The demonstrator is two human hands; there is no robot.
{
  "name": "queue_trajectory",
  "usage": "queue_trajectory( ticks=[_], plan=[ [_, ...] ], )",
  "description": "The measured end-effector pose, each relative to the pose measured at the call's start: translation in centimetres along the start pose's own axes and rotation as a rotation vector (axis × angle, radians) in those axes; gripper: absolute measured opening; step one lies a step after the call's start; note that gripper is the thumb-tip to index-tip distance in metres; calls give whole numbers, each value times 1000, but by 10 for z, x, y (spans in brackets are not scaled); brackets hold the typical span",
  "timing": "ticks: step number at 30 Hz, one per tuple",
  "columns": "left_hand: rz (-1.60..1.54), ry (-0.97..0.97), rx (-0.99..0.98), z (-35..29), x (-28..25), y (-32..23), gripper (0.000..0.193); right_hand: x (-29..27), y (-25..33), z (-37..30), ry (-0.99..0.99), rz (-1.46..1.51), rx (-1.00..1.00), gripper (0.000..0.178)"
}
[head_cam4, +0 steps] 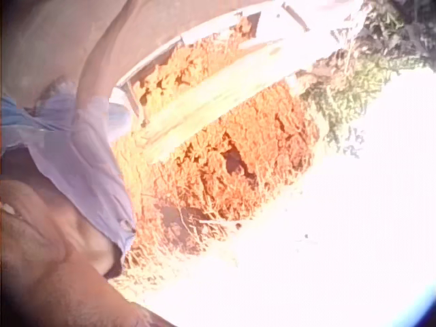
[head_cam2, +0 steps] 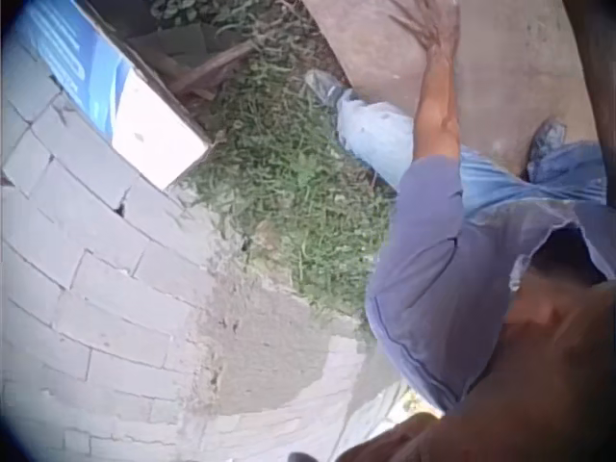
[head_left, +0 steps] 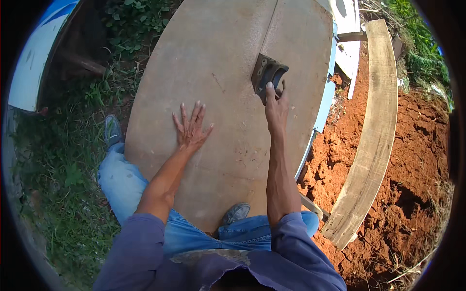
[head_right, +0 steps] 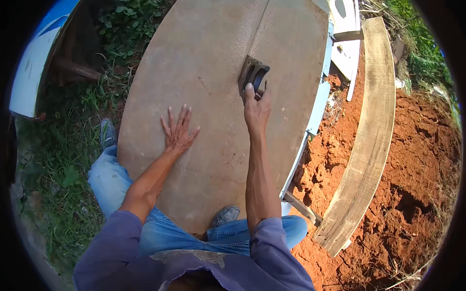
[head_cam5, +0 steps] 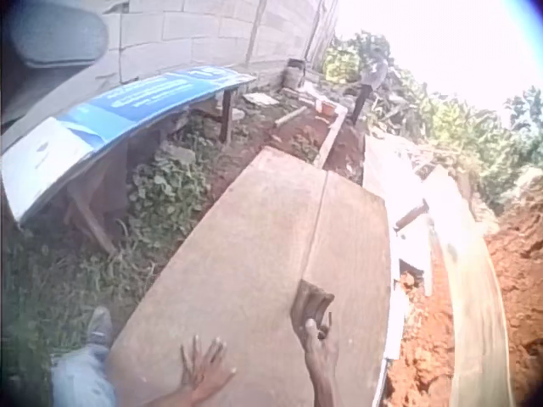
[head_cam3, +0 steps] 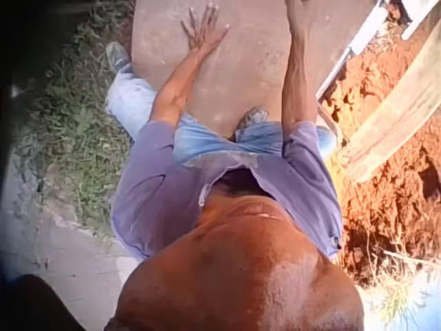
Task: The recorder uses a handsaw to cut a large wooden board positioned outdoors.
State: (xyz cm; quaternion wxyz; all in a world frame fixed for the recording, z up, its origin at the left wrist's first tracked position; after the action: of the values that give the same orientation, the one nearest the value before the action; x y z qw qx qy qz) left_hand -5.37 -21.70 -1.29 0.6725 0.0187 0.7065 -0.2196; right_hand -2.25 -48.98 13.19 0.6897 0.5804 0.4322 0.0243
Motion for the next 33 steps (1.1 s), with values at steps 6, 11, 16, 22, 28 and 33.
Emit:
queue_trajectory(
  ticks=[6,11,16,22,28,33],
  plan=[
    [-36,-1,-32,-7,10,20,80,76,26,44,106,326,217,41],
    [-33,94,-40,-6,15,9,80,43,-6,22,-96,42,256,24],
    [-8,140,-41,-13,18,19,80,-93,52,-173,-59,115,117,47],
    [53,181,-83,-4,21,26,78,-71,49,-153,-107,89,159,44],
    [-17,34,-37,-8,18,11,77,13,25,-39,-36,26,121,28],
    [27,124,-72,-7,10,22,79,-131,47,-231,-80,103,148,49]
  ],
)
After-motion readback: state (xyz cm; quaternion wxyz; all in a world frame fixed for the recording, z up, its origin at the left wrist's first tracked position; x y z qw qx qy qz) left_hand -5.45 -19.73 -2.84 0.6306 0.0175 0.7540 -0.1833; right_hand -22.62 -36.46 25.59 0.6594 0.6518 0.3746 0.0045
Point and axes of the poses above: each hand's wrist, its own z-axis towards the middle knuckle, its own x-axis out of the palm, y = z × x, the point moved 10 cm from there along z, towards the middle knuckle, and after that the axes turned 14 degrees about -y, right-handed, at the moved point
